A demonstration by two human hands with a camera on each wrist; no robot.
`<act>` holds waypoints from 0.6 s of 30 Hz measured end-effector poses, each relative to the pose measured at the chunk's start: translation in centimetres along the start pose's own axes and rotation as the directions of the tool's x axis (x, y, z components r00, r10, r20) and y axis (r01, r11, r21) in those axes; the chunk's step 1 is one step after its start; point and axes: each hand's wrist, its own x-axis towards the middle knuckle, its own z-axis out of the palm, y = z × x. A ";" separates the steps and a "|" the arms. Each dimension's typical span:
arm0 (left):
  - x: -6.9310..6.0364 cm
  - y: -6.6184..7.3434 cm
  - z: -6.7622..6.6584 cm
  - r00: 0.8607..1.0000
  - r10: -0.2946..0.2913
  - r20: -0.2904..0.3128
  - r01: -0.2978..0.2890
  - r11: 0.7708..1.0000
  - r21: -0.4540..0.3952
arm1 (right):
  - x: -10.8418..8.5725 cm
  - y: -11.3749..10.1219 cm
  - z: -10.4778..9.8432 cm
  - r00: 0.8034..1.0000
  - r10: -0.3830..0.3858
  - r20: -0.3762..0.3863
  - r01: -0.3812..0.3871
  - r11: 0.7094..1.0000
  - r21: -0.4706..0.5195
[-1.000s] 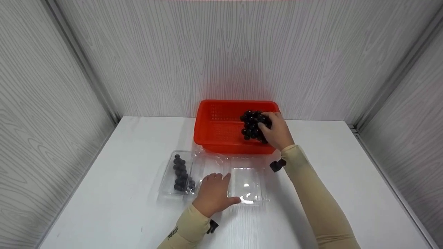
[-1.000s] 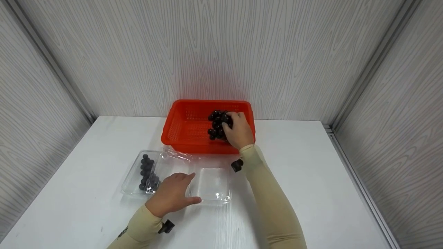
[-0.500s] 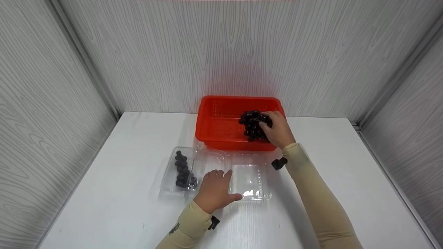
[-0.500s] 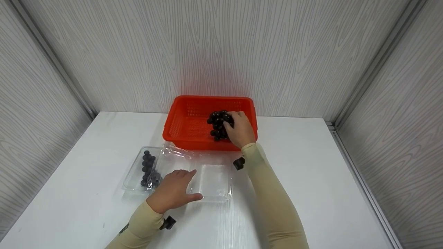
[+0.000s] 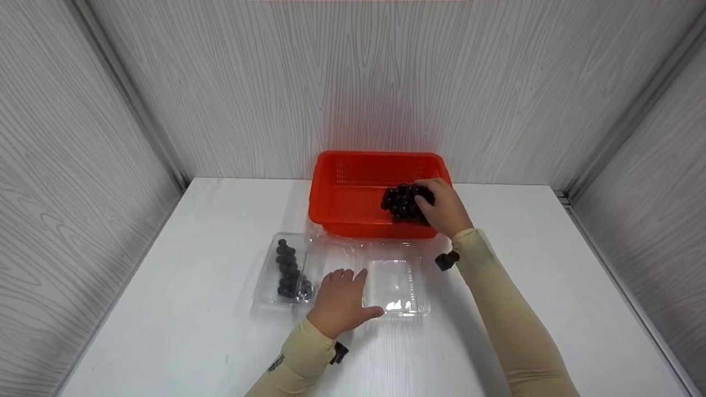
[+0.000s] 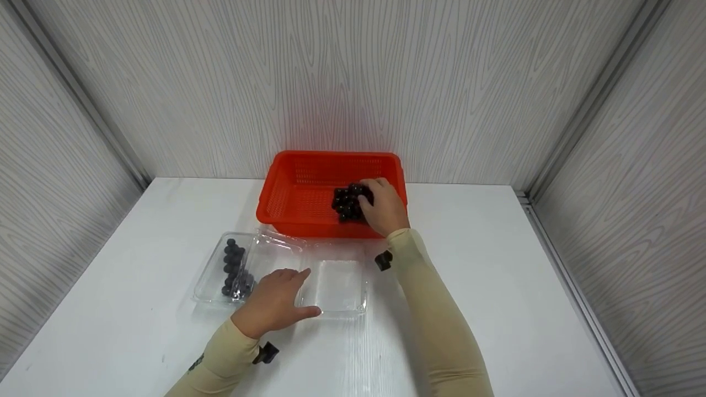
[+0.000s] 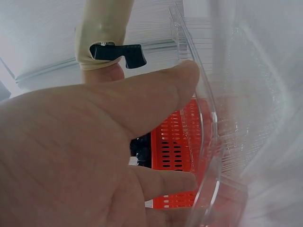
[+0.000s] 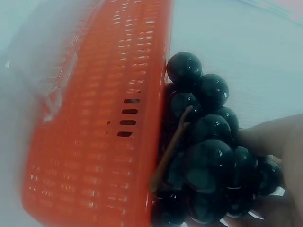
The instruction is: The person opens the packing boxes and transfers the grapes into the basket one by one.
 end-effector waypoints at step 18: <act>-0.2 -0.3 -0.2 1.000 0.020 -0.007 -0.020 0.999 -0.033 | -9.9 -3.0 -0.7 0.970 -0.188 -0.152 0.178 0.981 -0.076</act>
